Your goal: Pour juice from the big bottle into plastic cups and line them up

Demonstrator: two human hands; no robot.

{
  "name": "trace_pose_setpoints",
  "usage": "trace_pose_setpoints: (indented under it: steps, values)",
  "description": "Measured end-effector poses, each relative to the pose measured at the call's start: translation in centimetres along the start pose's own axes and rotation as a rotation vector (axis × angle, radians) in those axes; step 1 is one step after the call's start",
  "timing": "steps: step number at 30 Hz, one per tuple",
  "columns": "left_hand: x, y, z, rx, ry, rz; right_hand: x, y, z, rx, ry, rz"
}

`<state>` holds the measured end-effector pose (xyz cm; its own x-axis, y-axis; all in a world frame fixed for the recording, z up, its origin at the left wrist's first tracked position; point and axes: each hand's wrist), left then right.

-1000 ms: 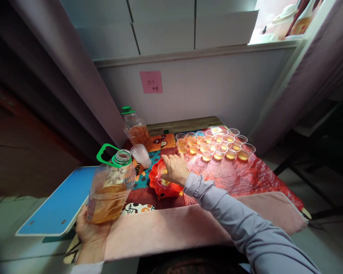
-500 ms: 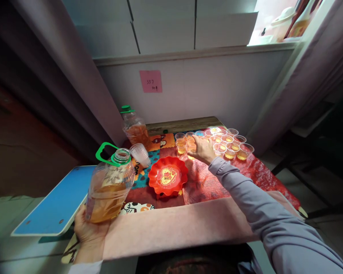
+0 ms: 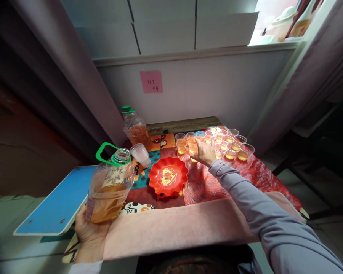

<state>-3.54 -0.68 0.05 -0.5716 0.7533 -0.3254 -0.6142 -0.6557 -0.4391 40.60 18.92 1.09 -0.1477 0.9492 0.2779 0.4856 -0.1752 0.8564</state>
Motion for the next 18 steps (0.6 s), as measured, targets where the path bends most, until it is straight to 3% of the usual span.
trace_pose_setpoints:
  steps: [10,14,18]
  values:
    - [0.2,0.3,-0.1,0.028,-0.014,0.013,-0.3,0.4,-0.5,-0.06,0.007,0.025]
    - [0.0,0.0,0.0,0.009,-0.012,0.013,-1.3,1.3,-2.7,-0.052,0.098,0.135]
    - [-0.3,-0.3,-0.1,0.017,-0.024,0.027,-4.4,0.7,-5.3,0.046,0.087,0.09]
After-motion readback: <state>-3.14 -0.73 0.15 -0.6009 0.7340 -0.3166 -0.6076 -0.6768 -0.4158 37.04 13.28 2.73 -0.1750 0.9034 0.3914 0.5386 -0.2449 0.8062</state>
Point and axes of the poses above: each hand's wrist, its own x-axis towards the middle knuckle, its own y-axis out of the back of the hand, z = x × y, and after that the axes turned 12 degrees about x, right-handed
